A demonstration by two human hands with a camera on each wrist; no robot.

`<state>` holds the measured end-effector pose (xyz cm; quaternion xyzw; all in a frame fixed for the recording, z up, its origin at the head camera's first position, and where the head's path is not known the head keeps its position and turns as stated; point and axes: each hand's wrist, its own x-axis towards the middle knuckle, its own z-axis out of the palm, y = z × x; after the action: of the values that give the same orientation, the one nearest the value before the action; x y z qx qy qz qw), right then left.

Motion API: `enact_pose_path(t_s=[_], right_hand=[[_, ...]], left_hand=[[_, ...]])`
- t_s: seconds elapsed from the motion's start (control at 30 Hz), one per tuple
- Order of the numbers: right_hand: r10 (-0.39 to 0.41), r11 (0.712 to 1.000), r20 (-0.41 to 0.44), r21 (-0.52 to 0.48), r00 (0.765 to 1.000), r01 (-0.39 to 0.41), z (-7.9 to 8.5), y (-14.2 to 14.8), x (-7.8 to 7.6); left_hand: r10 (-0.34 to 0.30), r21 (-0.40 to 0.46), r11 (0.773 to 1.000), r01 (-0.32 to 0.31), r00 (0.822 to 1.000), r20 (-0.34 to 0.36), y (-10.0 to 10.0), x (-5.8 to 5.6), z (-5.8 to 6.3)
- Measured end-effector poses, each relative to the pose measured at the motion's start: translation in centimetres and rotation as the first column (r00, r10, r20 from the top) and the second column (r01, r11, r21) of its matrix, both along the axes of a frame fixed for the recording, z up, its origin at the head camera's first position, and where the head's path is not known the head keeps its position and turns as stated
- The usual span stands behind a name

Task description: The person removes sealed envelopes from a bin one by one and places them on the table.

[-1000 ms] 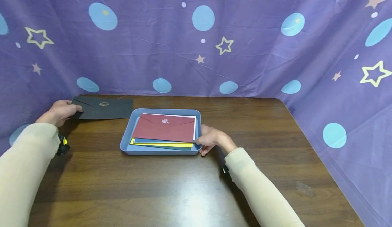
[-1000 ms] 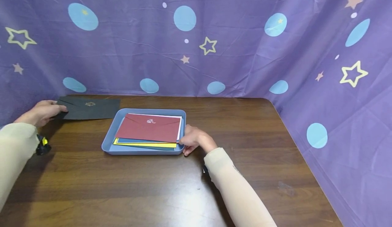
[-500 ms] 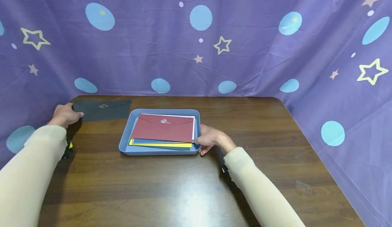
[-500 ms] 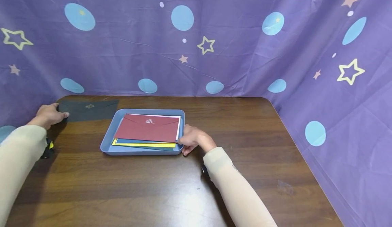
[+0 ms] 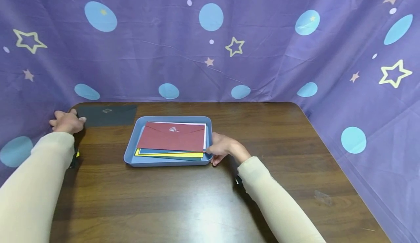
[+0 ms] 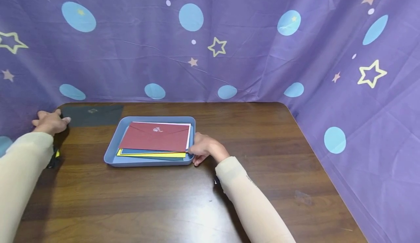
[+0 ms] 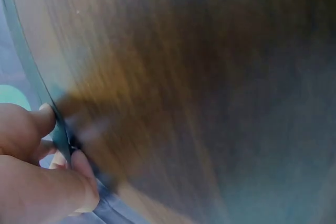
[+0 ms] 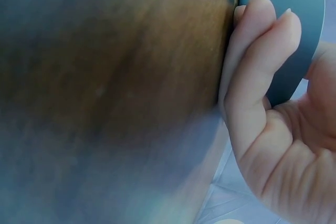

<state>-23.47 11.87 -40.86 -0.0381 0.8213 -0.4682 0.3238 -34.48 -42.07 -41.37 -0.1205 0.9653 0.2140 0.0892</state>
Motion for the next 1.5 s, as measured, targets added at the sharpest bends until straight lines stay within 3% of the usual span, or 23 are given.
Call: enact_pose_path(t_s=[0.17, 0.3, 0.77, 1.2, 1.5], right_hand=[[0.000, 1.000, -0.003, 0.006, 1.000, 0.000, 0.1, 0.0, 0.0], [-0.005, 1.000, 0.003, 0.009, 1.000, 0.005, 0.1, 0.1, -0.1], [-0.016, 0.999, -0.007, 0.041, 1.000, 0.016, -0.2, 0.0, -0.2], [-0.018, 0.999, -0.005, 0.032, 1.000, 0.018, -0.1, -0.2, -0.2], [-0.017, 1.000, -0.005, 0.016, 1.000, 0.017, -0.1, 0.0, -0.1]], left_hand=[[0.015, -0.066, 0.998, -0.018, 0.999, -0.038, -0.5, -1.6, -1.1], [0.028, -0.111, 0.993, -0.033, 0.998, -0.049, -0.2, -2.0, -1.3], [0.104, -0.088, 0.990, -0.114, 0.988, -0.116, 0.4, -1.6, -1.8], [0.027, -0.151, 0.987, -0.052, 0.986, -0.162, 0.1, -1.1, -1.8], [-0.061, -0.180, 0.984, -0.001, 0.939, -0.339, 1.2, -1.1, 0.0]])
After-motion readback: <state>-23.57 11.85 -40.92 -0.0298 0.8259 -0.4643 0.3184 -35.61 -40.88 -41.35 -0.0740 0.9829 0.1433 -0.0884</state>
